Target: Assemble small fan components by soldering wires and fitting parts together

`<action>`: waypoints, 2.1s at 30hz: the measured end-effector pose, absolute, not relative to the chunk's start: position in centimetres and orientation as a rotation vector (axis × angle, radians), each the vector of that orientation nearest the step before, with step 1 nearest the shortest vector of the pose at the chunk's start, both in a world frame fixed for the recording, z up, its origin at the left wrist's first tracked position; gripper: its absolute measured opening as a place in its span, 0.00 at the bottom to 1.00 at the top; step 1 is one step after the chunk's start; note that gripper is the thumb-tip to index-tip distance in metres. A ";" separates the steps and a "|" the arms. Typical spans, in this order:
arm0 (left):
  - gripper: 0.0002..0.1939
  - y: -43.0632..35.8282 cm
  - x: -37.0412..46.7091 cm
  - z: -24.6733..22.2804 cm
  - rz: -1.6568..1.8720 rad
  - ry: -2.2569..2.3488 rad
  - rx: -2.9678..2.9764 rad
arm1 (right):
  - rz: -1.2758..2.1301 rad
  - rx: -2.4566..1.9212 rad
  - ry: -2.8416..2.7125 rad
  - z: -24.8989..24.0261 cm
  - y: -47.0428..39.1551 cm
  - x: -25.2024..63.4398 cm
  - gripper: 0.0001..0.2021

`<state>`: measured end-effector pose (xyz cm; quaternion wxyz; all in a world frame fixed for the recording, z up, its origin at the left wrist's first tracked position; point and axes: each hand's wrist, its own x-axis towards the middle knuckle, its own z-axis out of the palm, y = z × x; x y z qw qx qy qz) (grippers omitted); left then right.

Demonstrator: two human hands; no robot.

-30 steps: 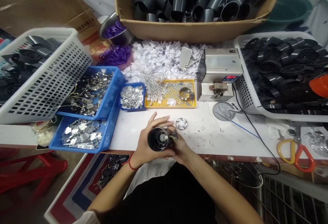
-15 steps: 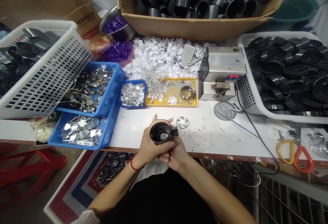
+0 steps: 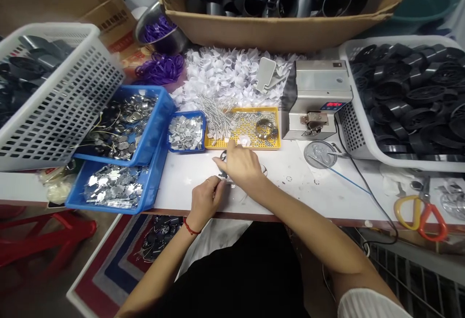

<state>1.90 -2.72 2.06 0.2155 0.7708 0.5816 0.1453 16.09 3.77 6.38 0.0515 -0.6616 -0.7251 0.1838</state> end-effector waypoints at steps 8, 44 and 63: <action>0.10 -5.1 1.4 1.5 -0.123 1.644 2.261 | 0.305 -1.899 -2.316 1.6 1.0 10.4 0.21; 0.43 -4.1 6.4 7.5 1.086 0.682 1.174 | 1.660 -1.082 -0.756 8.4 -6.8 18.3 0.30; 0.40 -2.6 4.6 7.0 0.741 0.982 1.411 | 1.754 -1.081 -0.692 6.1 -4.4 19.5 0.24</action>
